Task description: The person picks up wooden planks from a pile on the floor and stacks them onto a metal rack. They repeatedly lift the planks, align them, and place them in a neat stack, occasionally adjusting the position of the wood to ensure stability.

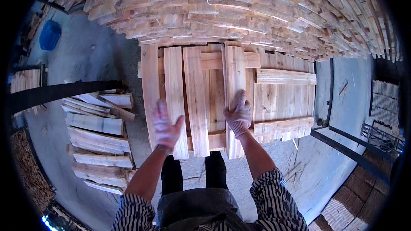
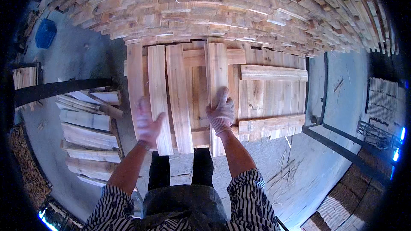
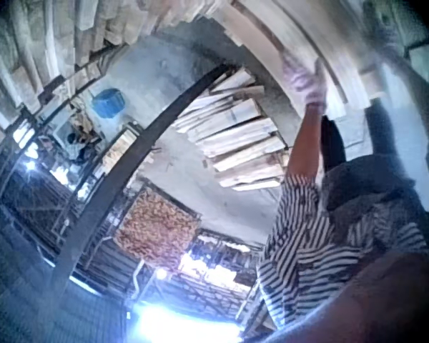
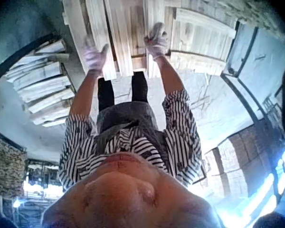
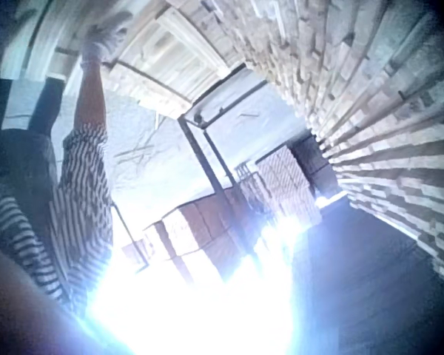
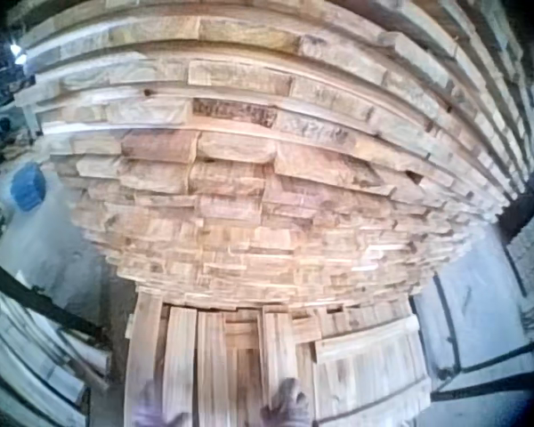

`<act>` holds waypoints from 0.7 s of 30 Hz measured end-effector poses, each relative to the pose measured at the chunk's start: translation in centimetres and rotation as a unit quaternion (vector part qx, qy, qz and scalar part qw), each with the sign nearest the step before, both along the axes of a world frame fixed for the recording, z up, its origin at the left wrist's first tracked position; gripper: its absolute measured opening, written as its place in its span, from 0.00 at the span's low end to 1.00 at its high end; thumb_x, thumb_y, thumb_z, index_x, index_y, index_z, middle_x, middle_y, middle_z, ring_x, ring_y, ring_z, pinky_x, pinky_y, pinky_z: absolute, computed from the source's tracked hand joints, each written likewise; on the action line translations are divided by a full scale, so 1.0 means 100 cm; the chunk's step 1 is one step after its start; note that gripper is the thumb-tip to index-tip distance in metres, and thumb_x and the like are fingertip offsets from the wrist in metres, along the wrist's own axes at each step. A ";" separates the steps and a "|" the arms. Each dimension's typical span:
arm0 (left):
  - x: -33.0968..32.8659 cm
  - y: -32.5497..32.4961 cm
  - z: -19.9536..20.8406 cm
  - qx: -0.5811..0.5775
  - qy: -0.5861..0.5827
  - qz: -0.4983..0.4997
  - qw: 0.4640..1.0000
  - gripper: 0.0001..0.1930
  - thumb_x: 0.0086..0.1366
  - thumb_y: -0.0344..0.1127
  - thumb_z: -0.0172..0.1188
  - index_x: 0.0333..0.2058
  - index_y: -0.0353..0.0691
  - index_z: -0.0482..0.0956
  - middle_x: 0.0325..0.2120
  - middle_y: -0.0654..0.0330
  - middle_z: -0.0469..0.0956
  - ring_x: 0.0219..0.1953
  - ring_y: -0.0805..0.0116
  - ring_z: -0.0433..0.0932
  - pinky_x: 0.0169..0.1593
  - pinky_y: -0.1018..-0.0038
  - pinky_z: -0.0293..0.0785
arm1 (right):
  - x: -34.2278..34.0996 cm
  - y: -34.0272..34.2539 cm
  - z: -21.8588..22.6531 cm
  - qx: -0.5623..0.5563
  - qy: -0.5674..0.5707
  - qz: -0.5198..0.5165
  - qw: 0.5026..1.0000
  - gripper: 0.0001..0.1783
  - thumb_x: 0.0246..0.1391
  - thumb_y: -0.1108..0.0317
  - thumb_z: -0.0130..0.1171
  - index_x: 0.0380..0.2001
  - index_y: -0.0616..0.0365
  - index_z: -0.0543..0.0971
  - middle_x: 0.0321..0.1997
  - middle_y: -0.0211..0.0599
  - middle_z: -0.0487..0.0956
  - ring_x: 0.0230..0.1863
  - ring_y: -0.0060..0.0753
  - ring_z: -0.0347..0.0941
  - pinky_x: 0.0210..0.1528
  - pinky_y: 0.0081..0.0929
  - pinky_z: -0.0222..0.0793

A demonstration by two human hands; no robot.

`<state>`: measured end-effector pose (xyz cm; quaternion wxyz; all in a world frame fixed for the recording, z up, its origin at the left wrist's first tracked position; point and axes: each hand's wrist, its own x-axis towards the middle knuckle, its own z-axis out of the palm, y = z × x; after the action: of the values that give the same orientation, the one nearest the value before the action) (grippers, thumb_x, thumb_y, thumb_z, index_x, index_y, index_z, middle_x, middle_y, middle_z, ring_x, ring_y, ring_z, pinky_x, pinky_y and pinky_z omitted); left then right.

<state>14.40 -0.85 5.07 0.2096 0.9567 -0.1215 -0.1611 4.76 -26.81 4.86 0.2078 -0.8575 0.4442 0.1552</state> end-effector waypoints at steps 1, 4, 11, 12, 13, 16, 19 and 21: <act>0.006 0.016 0.005 -0.005 -0.061 -0.021 0.998 0.50 0.60 0.50 0.65 0.69 0.32 0.44 0.70 0.42 0.46 0.71 0.39 0.47 0.71 0.51 0.46 | -0.001 0.006 0.001 0.000 -0.016 -0.005 1.000 0.55 0.44 0.53 0.68 0.70 0.47 0.46 0.54 0.53 0.67 0.53 0.58 0.71 0.49 0.48 0.73; 0.039 0.052 -0.021 -0.006 0.032 0.105 0.994 0.44 0.62 0.48 0.64 0.68 0.34 0.51 0.65 0.46 0.61 0.65 0.47 0.62 0.67 0.53 0.56 | 0.025 0.057 0.009 0.035 -0.032 0.004 0.999 0.57 0.45 0.51 0.70 0.70 0.47 0.46 0.52 0.57 0.68 0.50 0.55 0.71 0.47 0.49 0.73; 0.053 0.090 -0.087 -0.250 0.263 0.233 0.903 0.29 0.61 0.41 0.66 0.57 0.36 0.66 0.49 0.54 0.78 0.52 0.57 0.76 0.58 0.65 0.70 | 0.041 0.089 0.030 0.129 -0.083 -0.002 0.988 0.44 0.45 0.64 0.64 0.66 0.38 0.55 0.56 0.57 0.68 0.56 0.62 0.68 0.53 0.51 0.71; 0.062 0.123 -0.118 -0.274 0.218 0.158 0.923 0.31 0.61 0.42 0.66 0.59 0.36 0.65 0.50 0.54 0.77 0.53 0.57 0.76 0.57 0.65 0.71 | 0.043 0.084 0.039 0.130 -0.089 0.024 0.987 0.44 0.45 0.63 0.63 0.66 0.40 0.58 0.57 0.58 0.67 0.58 0.61 0.68 0.55 0.50 0.70; 0.068 0.163 -0.144 -0.287 0.170 0.087 0.939 0.34 0.61 0.44 0.66 0.60 0.36 0.64 0.51 0.53 0.77 0.54 0.58 0.76 0.57 0.66 0.71 | 0.040 0.076 0.028 0.124 -0.112 0.040 0.985 0.44 0.46 0.63 0.63 0.67 0.42 0.57 0.58 0.59 0.67 0.58 0.62 0.67 0.56 0.51 0.69; 0.055 0.076 -0.079 -0.159 0.249 0.207 0.933 0.38 0.60 0.45 0.67 0.64 0.38 0.60 0.53 0.54 0.77 0.55 0.59 0.76 0.56 0.67 0.72 | -0.008 0.021 -0.003 -0.010 -0.051 0.027 0.998 0.45 0.50 0.58 0.62 0.70 0.44 0.54 0.62 0.63 0.64 0.58 0.66 0.67 0.58 0.53 0.66; 0.058 0.058 -0.057 -0.134 0.230 0.224 0.938 0.39 0.59 0.45 0.68 0.65 0.41 0.61 0.52 0.53 0.77 0.54 0.59 0.77 0.56 0.66 0.72 | -0.008 0.058 -0.032 -0.071 -0.083 0.039 0.993 0.46 0.52 0.53 0.61 0.70 0.44 0.52 0.64 0.64 0.62 0.59 0.68 0.64 0.59 0.53 0.65; 0.058 0.057 -0.053 -0.143 0.228 0.244 0.932 0.39 0.58 0.44 0.68 0.65 0.41 0.61 0.51 0.52 0.78 0.53 0.58 0.77 0.56 0.65 0.73 | -0.002 0.067 -0.027 -0.066 -0.121 0.053 0.989 0.46 0.51 0.55 0.62 0.70 0.47 0.53 0.63 0.61 0.63 0.57 0.67 0.66 0.57 0.52 0.66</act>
<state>20.21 4.83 -0.26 0.3990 0.8544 0.1450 -0.2995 4.57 -20.10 2.18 0.1940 -0.9044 0.3788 0.0316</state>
